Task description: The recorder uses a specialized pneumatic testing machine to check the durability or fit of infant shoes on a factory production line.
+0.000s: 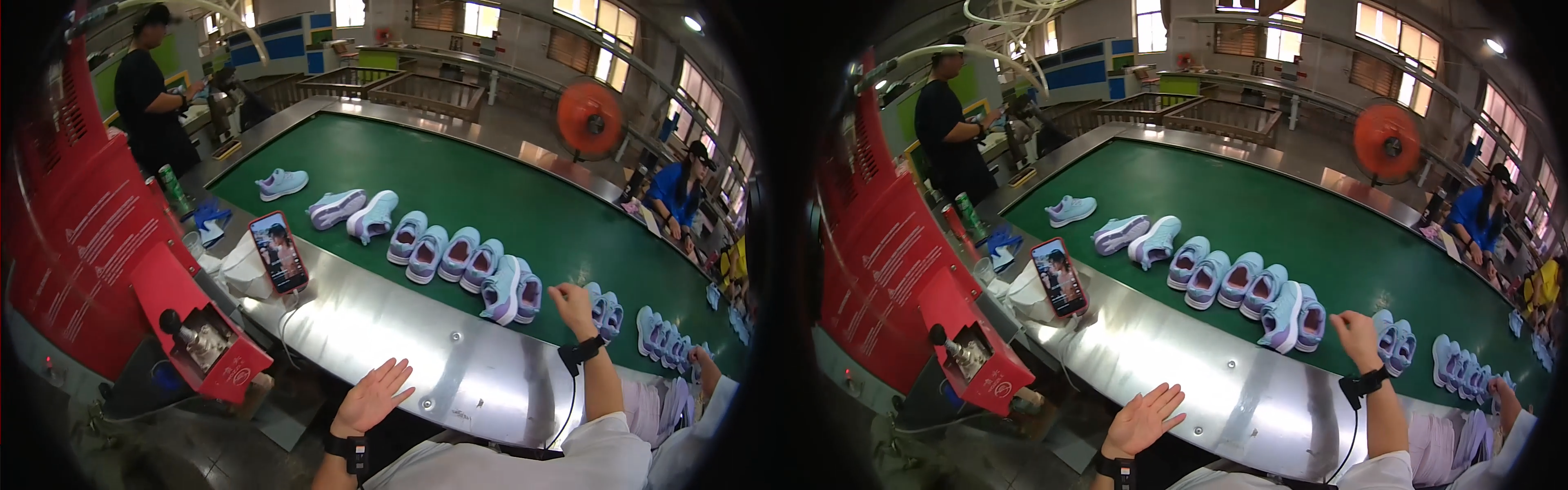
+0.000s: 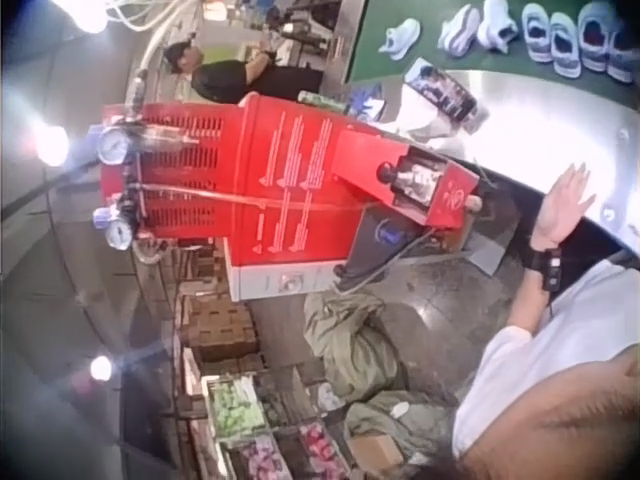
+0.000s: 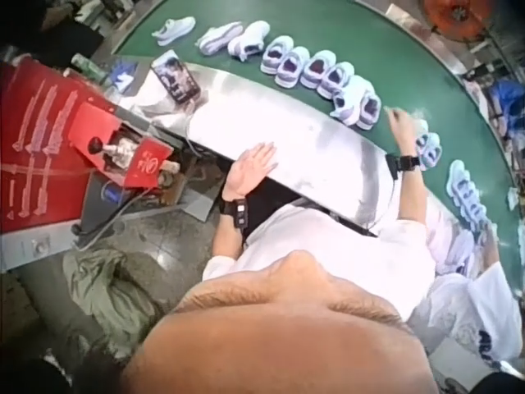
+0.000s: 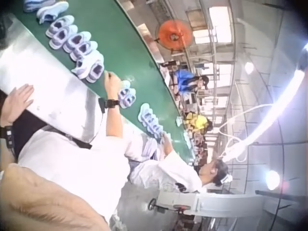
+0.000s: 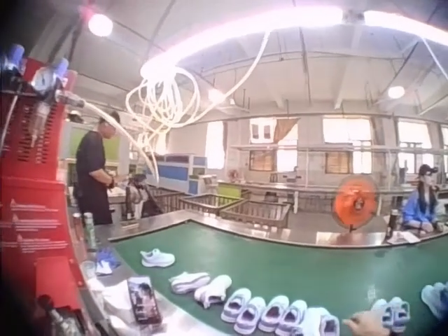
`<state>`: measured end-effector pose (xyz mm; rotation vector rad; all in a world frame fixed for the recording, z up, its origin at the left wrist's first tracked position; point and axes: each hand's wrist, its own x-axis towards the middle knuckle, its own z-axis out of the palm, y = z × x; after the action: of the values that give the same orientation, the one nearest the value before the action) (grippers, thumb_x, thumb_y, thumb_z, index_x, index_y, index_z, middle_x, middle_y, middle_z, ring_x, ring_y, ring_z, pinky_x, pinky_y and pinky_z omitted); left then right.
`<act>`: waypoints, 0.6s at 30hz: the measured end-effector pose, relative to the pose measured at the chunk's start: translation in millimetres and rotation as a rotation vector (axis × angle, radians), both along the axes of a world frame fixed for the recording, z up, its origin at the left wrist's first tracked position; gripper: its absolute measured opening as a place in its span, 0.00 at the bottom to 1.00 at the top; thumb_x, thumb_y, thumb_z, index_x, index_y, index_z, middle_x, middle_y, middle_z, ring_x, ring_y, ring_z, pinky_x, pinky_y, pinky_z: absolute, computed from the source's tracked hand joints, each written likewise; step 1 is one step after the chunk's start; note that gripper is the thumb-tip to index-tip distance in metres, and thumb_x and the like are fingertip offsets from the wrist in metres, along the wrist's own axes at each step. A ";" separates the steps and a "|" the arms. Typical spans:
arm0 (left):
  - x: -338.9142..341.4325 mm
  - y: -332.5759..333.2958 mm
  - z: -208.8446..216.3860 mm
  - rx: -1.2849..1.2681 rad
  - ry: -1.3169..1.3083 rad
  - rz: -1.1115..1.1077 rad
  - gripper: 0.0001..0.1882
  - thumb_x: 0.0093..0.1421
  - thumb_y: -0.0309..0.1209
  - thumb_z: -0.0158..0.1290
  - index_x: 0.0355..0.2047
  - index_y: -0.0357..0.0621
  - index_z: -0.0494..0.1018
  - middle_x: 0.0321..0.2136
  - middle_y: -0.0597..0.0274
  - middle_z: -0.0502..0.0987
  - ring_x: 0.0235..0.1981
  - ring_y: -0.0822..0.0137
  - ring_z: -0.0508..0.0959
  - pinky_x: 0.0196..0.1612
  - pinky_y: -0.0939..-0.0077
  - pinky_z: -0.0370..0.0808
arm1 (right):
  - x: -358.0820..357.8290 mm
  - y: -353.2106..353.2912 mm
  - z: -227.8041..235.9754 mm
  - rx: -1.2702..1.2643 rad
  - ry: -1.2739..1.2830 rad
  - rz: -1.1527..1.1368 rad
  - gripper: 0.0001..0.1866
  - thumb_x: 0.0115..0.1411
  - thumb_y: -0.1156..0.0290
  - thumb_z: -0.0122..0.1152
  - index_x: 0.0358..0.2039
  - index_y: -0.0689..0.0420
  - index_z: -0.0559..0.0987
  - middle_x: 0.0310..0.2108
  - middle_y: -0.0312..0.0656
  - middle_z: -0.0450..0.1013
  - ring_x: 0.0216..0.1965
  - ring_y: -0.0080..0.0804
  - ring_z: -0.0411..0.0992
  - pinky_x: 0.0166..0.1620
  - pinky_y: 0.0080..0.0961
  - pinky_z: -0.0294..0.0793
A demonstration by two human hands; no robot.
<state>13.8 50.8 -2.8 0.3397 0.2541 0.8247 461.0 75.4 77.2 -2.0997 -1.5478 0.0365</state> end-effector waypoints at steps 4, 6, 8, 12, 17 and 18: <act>0.6 -13.7 -6.1 -0.025 -0.055 0.041 0.31 0.68 0.40 0.39 0.65 0.34 0.48 0.69 0.47 0.43 0.70 0.53 0.43 0.69 0.50 0.44 | -75.1 21.3 -7.6 0.093 -0.275 0.087 0.21 0.51 0.51 0.66 0.30 0.58 0.78 0.31 0.43 0.73 0.32 0.44 0.74 0.34 0.38 0.72; 1.5 -20.8 -14.2 -0.026 -0.111 0.050 0.31 0.68 0.40 0.41 0.66 0.37 0.50 0.69 0.48 0.45 0.70 0.54 0.44 0.69 0.51 0.44 | -87.5 16.6 -18.0 0.086 -0.357 0.120 0.26 0.48 0.53 0.68 0.36 0.61 0.71 0.35 0.47 0.71 0.35 0.47 0.73 0.35 0.39 0.72; 0.2 -26.0 -17.3 -0.009 -0.122 0.031 0.32 0.67 0.40 0.42 0.66 0.38 0.49 0.69 0.49 0.45 0.70 0.55 0.44 0.70 0.52 0.44 | -86.4 12.8 -30.1 0.052 -0.380 0.077 0.26 0.47 0.57 0.67 0.38 0.61 0.68 0.37 0.50 0.70 0.36 0.49 0.72 0.36 0.42 0.72; 2.8 -32.4 -5.5 0.002 -0.113 0.005 0.34 0.67 0.42 0.41 0.67 0.38 0.45 0.69 0.49 0.42 0.71 0.57 0.42 0.70 0.55 0.43 | -41.4 4.8 -27.0 -0.003 -0.391 0.005 0.19 0.49 0.65 0.60 0.37 0.61 0.67 0.36 0.53 0.70 0.38 0.56 0.71 0.39 0.48 0.71; -9.4 -34.6 -4.1 0.017 -0.094 0.001 0.35 0.68 0.43 0.40 0.68 0.37 0.42 0.70 0.49 0.40 0.71 0.57 0.41 0.70 0.55 0.43 | -14.8 10.4 -39.9 -0.029 -0.410 -0.077 0.16 0.50 0.67 0.58 0.36 0.62 0.69 0.35 0.54 0.71 0.36 0.58 0.72 0.38 0.49 0.71; -12.5 -34.1 -3.6 0.029 -0.088 0.000 0.36 0.68 0.43 0.39 0.68 0.37 0.42 0.70 0.49 0.40 0.71 0.57 0.41 0.70 0.55 0.43 | -18.3 10.7 -41.5 -0.010 -0.449 -0.070 0.15 0.51 0.67 0.59 0.36 0.63 0.71 0.32 0.55 0.73 0.35 0.58 0.72 0.38 0.49 0.71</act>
<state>1.4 16.6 -6.4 0.3296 0.1598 0.8424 442.8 86.0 35.7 -2.2736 -1.7161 -0.4841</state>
